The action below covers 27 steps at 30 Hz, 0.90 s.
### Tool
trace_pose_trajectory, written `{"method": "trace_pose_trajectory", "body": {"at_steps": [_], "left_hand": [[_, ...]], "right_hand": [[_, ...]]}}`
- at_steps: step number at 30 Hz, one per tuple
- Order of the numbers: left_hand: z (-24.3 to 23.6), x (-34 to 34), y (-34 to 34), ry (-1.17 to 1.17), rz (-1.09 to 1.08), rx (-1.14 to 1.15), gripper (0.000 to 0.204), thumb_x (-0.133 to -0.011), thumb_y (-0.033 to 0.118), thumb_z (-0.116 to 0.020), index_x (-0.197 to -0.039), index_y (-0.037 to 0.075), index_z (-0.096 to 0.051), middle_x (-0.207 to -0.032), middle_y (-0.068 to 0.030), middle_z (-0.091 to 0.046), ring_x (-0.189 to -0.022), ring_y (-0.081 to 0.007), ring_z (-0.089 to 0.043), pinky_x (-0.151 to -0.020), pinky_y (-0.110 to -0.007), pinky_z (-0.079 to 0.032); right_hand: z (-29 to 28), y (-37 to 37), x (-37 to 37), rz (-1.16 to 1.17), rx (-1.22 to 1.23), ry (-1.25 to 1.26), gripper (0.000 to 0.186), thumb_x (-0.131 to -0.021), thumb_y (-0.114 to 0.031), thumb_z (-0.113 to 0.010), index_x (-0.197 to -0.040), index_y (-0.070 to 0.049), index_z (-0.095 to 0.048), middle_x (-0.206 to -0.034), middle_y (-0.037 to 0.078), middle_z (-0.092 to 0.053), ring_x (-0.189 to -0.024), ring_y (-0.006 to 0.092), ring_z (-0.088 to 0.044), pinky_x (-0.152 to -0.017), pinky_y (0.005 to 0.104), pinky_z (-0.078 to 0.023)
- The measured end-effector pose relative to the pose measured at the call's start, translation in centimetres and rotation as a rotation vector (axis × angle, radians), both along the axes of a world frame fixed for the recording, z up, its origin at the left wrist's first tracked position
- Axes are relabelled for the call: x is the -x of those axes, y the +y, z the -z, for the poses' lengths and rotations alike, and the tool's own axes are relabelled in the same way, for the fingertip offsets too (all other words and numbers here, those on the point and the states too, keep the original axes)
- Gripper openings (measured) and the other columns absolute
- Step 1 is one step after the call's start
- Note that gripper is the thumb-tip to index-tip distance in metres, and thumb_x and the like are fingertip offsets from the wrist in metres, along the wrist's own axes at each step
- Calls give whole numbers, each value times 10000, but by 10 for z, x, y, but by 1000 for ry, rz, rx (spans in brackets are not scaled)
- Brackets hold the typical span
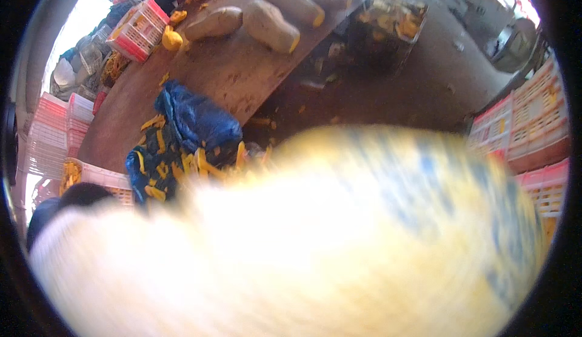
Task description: The person sits on the floor and peels a large yellow cassava root using a small knife. The peels fall onto a blue plastic sheet on the lap, and the peeled cassava is placed into a white plastic crate.
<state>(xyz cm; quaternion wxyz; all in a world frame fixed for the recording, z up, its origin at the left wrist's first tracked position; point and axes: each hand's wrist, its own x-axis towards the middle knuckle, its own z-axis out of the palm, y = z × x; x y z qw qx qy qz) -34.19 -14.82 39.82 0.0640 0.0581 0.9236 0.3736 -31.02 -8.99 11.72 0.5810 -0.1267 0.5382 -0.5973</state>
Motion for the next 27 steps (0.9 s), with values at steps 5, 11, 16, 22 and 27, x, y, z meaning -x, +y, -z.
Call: {"method": "trace_pose_trajectory", "body": {"at_steps": [5, 11, 16, 22, 27], "left_hand": [[48, 19, -92, -253, -388, -211, 467, -913, 283, -746, -1268, -12, -673, -1148, -143, -718, -1015, -214, -725, -855, -360, -589], [140, 28, -211, -643, -926, -288, 417, -939, 433, -752, -1204, 115, -699, -1074, -73, -706, -923, -199, -656, -801, -344, -568], [190, 57, -263, -385, -1194, -534, 567, -939, 533, -715, -1365, 169, -633, -1208, -115, -635, -998, -240, -642, -823, -379, -579], [248, 134, -327, -87, -1569, -707, 664, -905, 506, -740, -1455, 191, -542, -1476, -150, -478, -1305, -339, -519, -1032, -550, -507], [291, 187, -379, 54, -1605, -924, 659, -878, 487, -765, -1427, 188, -557, -1417, -134, -522, -1277, -329, -541, -1019, -544, -512]], "right_hand": [[3, -20, 46, 287, 102, -246, 511, -1040, -107, -570, -1539, -52, -474, -1387, 71, -664, -759, 88, -630, -594, 222, -500], [12, -36, 70, 285, -52, -267, 474, -1044, -125, -569, -1514, -78, -525, -1186, 49, -733, -618, 54, -555, -505, 201, -462], [5, -42, 77, 236, -80, -332, 467, -1052, -171, -589, -1509, -88, -540, -891, 25, -673, -563, 52, -534, -467, 199, -447], [8, -44, 84, 278, -40, -414, 513, -1055, -199, -622, -1541, -86, -501, -798, 23, -645, -541, 55, -528, -467, 198, -446], [12, -38, 89, 217, -115, -482, 531, -1046, -179, -581, -1567, -155, -484, -919, -12, -670, -554, 52, -503, -466, 209, -425]]}}
